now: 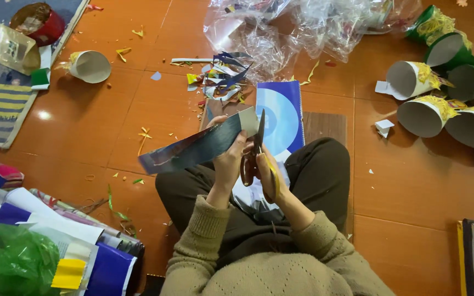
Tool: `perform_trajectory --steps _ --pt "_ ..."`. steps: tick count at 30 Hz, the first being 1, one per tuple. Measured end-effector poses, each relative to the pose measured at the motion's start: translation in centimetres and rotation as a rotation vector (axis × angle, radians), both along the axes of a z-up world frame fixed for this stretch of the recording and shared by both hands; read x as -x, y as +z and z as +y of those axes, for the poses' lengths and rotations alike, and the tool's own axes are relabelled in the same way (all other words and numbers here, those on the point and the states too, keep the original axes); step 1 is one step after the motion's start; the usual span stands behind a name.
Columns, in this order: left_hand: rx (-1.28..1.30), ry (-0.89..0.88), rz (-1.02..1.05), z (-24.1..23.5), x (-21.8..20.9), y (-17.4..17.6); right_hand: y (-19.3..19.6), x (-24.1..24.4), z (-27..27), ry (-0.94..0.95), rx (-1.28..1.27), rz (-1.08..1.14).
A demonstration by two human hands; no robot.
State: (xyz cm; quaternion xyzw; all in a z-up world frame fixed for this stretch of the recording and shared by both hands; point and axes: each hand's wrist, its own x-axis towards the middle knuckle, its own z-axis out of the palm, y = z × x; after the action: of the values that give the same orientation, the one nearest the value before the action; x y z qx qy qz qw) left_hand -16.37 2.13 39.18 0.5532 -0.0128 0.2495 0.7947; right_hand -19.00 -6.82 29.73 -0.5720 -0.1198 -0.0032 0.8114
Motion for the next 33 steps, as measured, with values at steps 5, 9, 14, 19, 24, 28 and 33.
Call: perform_trajectory --steps 5,9,14,19,24,28,33 --pt "-0.110 -0.003 -0.075 0.1 -1.2 -3.9 0.2 0.1 0.2 -0.047 -0.057 0.063" --pt "-0.223 0.065 -0.174 1.2 -2.9 -6.2 2.5 0.1 -0.3 0.023 0.039 0.079" --pt "-0.211 0.003 -0.155 0.4 -1.7 -5.9 2.6 -0.3 -0.5 0.028 0.115 0.141" --pt "-0.268 -0.006 -0.117 1.4 -2.7 -7.7 4.0 0.1 -0.1 0.008 0.071 0.204" --pt "-0.336 0.096 0.266 0.8 -3.7 -4.7 2.6 -0.5 0.2 0.057 -0.053 0.185" --pt "-0.153 -0.213 0.499 4.4 -3.8 -1.4 0.0 -0.6 -0.2 0.122 -0.047 0.125" --pt "-0.427 -0.263 0.494 7.2 -5.2 -4.4 -0.4 -0.2 0.4 0.125 -0.074 0.170"
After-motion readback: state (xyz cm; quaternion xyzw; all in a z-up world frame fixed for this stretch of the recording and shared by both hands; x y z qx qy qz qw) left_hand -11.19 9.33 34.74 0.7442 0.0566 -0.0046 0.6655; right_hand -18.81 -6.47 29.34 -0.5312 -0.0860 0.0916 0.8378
